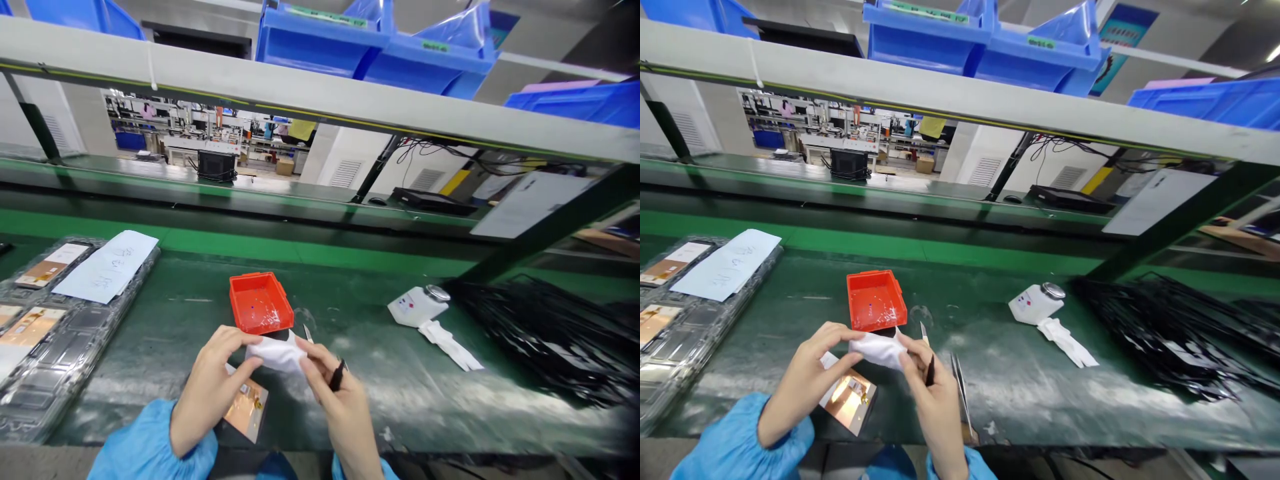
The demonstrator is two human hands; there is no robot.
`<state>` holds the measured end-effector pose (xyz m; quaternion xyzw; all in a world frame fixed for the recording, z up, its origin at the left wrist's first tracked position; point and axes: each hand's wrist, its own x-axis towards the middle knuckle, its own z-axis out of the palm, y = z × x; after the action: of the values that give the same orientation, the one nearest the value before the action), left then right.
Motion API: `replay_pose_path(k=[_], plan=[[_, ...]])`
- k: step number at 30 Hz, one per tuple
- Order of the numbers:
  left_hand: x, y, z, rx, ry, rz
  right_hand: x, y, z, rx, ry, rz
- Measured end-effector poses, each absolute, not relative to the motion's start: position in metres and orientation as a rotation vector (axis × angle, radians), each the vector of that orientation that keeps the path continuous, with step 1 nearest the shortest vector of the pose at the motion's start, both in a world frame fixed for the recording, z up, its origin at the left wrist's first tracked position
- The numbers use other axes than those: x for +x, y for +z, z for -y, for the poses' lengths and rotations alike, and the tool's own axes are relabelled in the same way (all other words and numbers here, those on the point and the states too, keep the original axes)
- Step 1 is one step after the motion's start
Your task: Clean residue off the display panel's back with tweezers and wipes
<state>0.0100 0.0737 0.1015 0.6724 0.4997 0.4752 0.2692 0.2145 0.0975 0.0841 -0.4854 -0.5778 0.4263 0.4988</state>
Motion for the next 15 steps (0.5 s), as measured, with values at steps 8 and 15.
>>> replay_pose_path(k=[8,15], plan=[[0.003,0.125,-0.086,2.228,1.077,-1.455,0.217,0.080,-0.098,-1.167,0.982,1.626],[-0.006,0.144,-0.096,2.363,0.694,-1.479,0.221,0.086,-0.092,-1.132,1.146,1.819]])
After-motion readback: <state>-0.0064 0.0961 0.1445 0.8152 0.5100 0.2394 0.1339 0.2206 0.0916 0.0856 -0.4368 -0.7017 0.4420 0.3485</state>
